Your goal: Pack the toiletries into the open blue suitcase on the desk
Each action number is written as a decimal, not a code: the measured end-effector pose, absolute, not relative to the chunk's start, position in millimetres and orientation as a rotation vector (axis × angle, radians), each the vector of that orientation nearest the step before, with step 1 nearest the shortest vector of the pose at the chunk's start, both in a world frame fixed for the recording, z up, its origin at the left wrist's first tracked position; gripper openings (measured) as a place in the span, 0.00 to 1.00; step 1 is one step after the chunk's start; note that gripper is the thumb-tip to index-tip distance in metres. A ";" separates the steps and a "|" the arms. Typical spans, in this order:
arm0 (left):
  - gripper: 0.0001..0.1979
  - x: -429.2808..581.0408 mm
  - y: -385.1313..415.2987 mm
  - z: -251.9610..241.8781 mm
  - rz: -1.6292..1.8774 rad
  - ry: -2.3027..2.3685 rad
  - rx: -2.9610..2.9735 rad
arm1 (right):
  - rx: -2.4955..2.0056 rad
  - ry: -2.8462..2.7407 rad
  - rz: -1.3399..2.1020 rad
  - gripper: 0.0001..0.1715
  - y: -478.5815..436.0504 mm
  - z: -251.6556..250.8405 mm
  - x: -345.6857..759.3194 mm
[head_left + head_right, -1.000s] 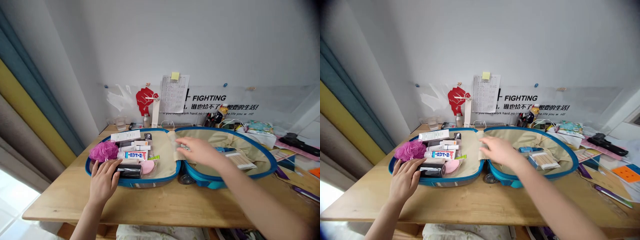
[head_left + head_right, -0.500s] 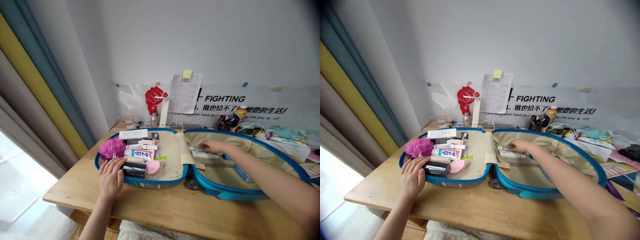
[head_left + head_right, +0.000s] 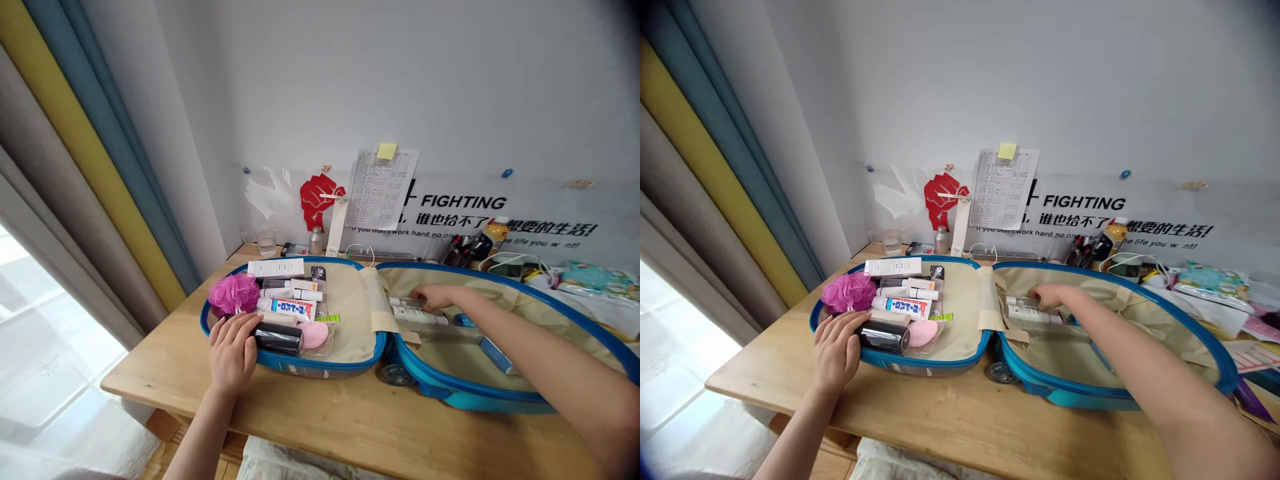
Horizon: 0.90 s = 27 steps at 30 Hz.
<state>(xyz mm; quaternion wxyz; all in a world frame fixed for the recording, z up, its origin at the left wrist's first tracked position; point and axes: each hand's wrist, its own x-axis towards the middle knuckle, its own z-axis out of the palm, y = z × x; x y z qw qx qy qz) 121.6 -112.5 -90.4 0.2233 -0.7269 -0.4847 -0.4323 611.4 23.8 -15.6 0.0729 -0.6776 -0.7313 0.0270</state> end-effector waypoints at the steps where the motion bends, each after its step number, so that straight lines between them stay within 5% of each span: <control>1: 0.19 121.6 -112.7 -90.4 -1.195 -1.345 -2.007 | -2.096 -2.262 0.183 0.17 22.9 -14.3 610.5; 6: 0.20 121.2 -112.4 -92.5 -1.211 -1.381 -2.016 | -2.268 -2.453 0.489 0.17 17.2 -8.3 604.6; 16: 0.20 122.6 -114.7 -91.1 -1.225 -1.403 -2.006 | -2.132 -2.348 0.392 0.05 2.2 10.5 600.8; 27: 0.19 121.4 -112.6 -91.9 -1.279 -1.379 -2.023 | -1.800 -2.186 0.513 0.29 -21.6 82.5 557.1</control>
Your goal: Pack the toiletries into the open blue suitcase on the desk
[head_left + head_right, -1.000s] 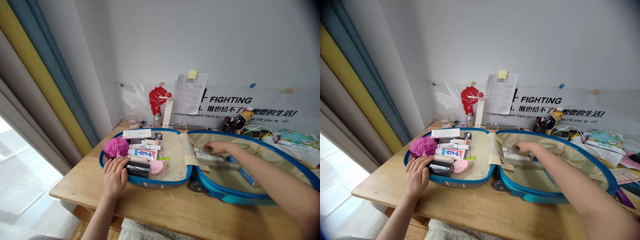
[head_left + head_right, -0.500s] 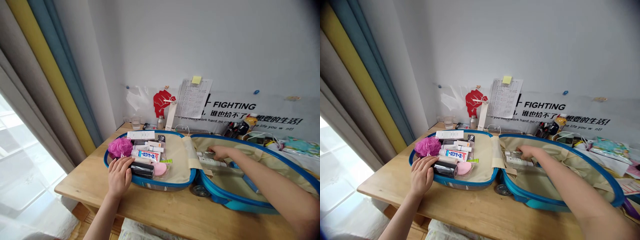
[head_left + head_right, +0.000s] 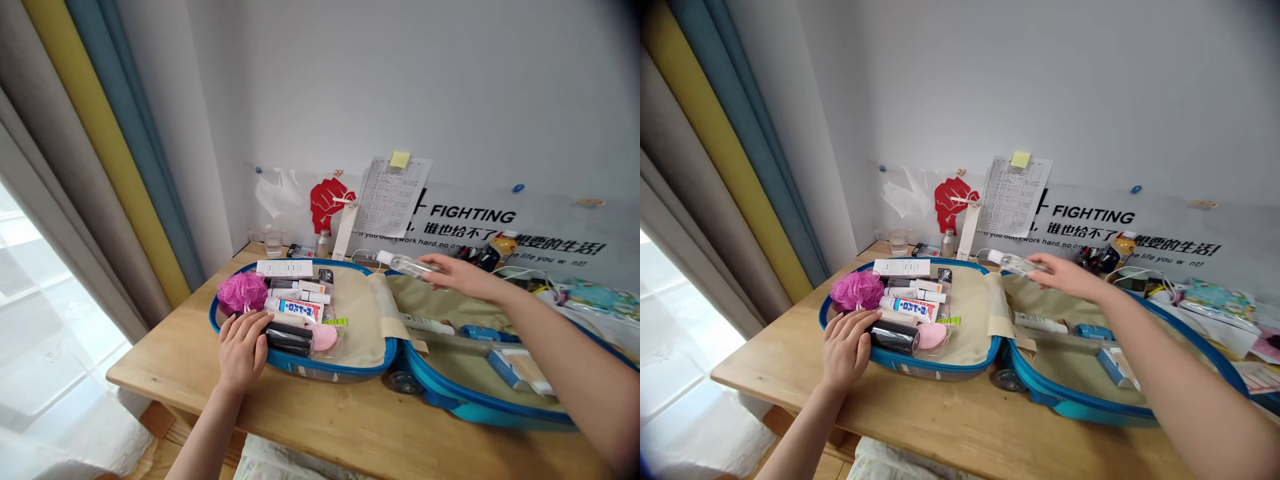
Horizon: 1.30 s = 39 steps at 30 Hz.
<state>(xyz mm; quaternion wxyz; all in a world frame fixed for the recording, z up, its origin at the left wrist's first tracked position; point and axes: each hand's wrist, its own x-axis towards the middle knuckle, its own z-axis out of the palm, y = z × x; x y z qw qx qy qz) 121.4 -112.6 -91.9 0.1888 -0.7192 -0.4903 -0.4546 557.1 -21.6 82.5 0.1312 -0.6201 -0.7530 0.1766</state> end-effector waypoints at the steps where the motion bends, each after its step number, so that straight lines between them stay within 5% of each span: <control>1: 0.19 121.7 -112.9 -91.8 -1.280 -1.383 -2.024 | -1.726 -2.233 0.508 0.30 -23.2 80.3 534.1; 10: 0.20 122.8 -115.2 -90.1 -1.243 -1.413 -2.017 | -1.308 -2.611 0.495 0.26 -17.0 11.9 351.2; 23: 0.19 123.4 -114.4 -89.9 -1.254 -1.390 -2.025 | -1.180 -2.635 0.461 0.26 -5.0 -20.5 314.4; 30: 0.19 123.4 -114.9 -89.8 -1.250 -1.387 -2.018 | -1.237 -2.468 0.488 0.25 5.3 20.4 350.9; 39: 0.17 122.1 -112.6 -90.8 -1.274 -1.321 -2.001 | -1.728 -2.272 0.516 0.27 32.3 53.9 540.6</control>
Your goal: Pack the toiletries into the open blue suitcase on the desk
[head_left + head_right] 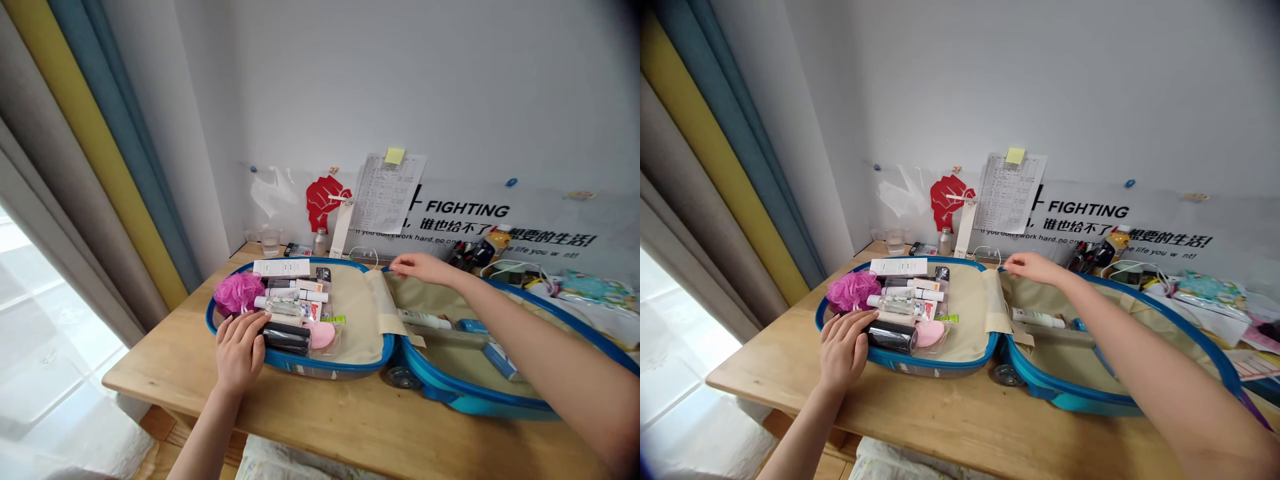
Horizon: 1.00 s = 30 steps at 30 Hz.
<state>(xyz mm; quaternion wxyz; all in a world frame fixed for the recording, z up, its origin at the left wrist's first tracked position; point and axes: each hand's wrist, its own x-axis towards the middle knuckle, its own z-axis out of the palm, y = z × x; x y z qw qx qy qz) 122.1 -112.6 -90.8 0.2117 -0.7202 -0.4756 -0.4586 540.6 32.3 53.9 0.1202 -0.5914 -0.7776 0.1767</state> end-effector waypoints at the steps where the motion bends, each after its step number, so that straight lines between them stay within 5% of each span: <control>1: 0.17 122.1 -112.5 -90.8 -1.267 -1.322 -2.002 | -1.791 -2.277 0.529 0.25 29.7 49.4 559.6; 5: 0.17 121.9 -111.9 -91.2 -1.242 -1.321 -1.996 | -2.007 -2.348 0.597 0.14 14.6 18.5 606.5; 14: 0.18 122.4 -112.7 -91.0 -1.271 -1.354 -2.010 | -2.111 -2.550 0.645 0.17 6.9 -30.6 605.6; 20: 0.17 122.9 -112.7 -89.5 -1.276 -1.312 -2.004 | -2.116 -2.403 0.432 0.13 7.9 3.4 612.3; 26: 0.17 121.8 -112.0 -90.2 -1.277 -1.308 -2.018 | -1.958 -2.226 0.300 0.32 10.0 57.0 577.0; 30: 0.17 121.9 -112.8 -90.3 -1.281 -1.319 -2.020 | -1.653 -2.342 0.298 0.31 16.9 53.1 487.0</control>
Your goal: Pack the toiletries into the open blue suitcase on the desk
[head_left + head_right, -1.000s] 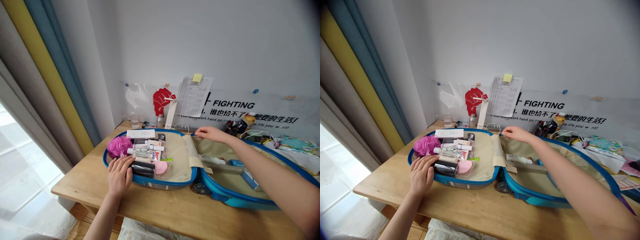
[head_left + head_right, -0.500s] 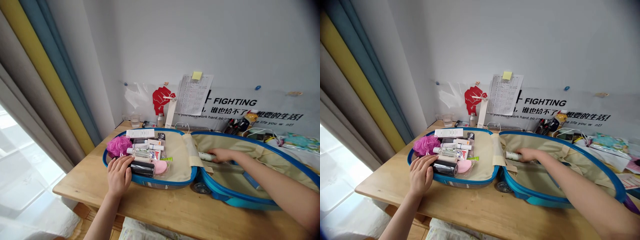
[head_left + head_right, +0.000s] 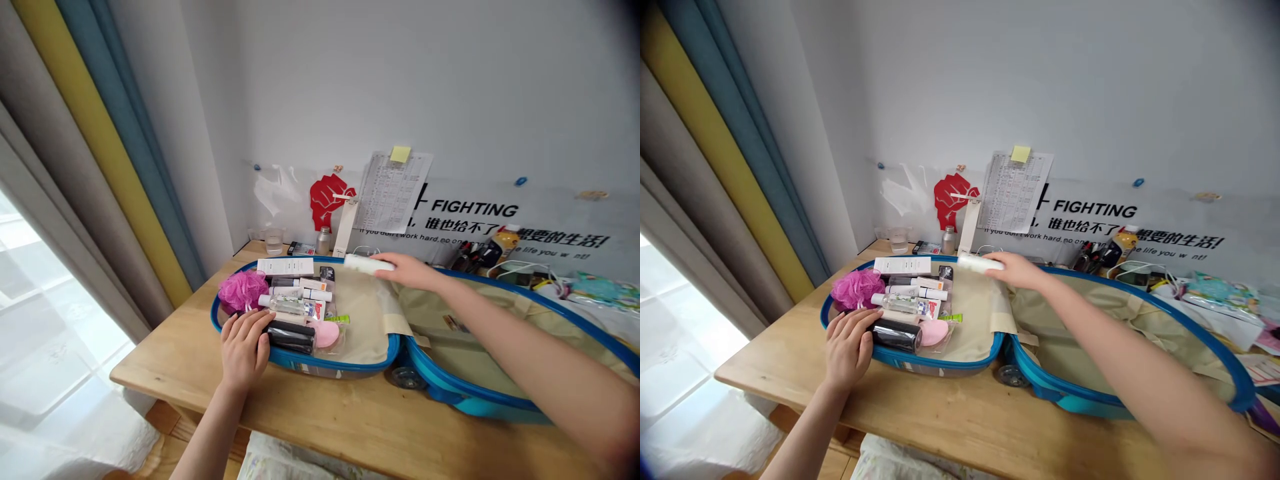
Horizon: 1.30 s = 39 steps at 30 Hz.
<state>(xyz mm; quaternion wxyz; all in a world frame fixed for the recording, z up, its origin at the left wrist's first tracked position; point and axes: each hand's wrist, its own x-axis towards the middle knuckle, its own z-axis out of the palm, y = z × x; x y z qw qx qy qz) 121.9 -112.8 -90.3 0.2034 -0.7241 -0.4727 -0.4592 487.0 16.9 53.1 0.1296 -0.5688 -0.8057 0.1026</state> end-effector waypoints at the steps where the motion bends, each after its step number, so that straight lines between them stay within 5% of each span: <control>1: 0.17 122.0 -113.2 -90.3 -1.281 -1.323 -2.021 | -1.586 -2.380 0.309 0.30 18.8 47.7 461.2; 9: 0.18 122.0 -115.0 -90.2 -1.282 -1.358 -2.020 | -1.319 -2.562 0.352 0.25 26.3 2.8 322.5; 23: 0.18 122.7 -114.6 -90.4 -1.293 -1.370 -2.027 | -1.164 -2.574 0.477 0.20 21.3 3.1 307.1; 34: 0.17 121.1 -112.8 -91.4 -1.300 -1.333 -2.007 | -1.636 -2.259 0.409 0.22 17.7 70.7 503.7; 39: 0.17 121.5 -112.2 -93.4 -1.283 -1.341 -2.004 | -2.101 -2.191 0.404 0.06 0.6 49.0 619.7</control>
